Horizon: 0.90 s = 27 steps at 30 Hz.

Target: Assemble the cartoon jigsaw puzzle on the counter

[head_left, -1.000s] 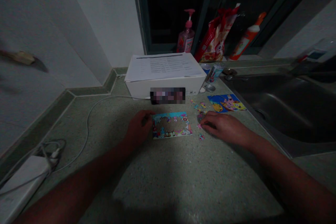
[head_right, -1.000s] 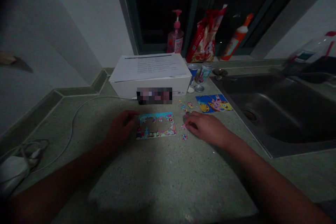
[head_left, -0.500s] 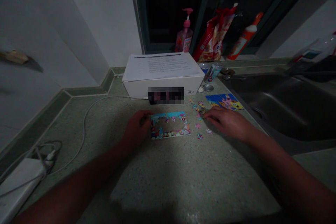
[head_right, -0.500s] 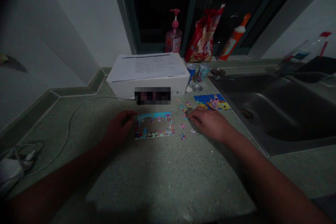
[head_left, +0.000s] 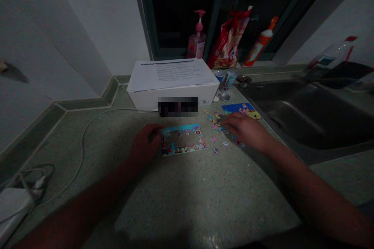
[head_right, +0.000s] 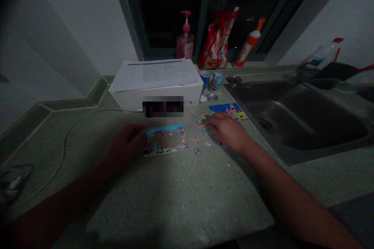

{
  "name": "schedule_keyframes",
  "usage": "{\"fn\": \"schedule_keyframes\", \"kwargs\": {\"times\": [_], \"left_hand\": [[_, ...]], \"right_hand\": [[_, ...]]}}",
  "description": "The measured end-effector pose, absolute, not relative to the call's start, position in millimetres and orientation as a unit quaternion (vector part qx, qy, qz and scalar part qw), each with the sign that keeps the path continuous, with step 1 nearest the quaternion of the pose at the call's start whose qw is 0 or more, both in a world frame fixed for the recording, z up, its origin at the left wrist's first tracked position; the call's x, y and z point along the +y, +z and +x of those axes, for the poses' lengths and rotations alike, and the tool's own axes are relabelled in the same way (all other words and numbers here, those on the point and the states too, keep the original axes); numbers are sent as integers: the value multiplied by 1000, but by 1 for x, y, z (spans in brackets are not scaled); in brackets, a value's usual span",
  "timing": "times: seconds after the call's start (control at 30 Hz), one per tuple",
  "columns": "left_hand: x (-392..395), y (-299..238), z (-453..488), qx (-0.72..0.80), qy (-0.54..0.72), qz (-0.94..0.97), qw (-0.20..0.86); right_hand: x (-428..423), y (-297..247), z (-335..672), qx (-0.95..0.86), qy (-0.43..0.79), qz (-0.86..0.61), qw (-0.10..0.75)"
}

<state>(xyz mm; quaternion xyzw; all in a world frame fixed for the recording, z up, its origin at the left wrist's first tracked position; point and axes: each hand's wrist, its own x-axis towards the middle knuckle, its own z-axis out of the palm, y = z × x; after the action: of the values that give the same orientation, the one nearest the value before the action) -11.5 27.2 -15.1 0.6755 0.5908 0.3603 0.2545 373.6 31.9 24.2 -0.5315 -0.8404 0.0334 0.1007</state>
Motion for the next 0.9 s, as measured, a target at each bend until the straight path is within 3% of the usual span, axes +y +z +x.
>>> {"fn": "schedule_keyframes", "kwargs": {"times": [0.9], "left_hand": [[26, -14, -10, 584, 361, 684, 247]], "right_hand": [[28, 1, 342, -830, 43, -530, 169]]}}
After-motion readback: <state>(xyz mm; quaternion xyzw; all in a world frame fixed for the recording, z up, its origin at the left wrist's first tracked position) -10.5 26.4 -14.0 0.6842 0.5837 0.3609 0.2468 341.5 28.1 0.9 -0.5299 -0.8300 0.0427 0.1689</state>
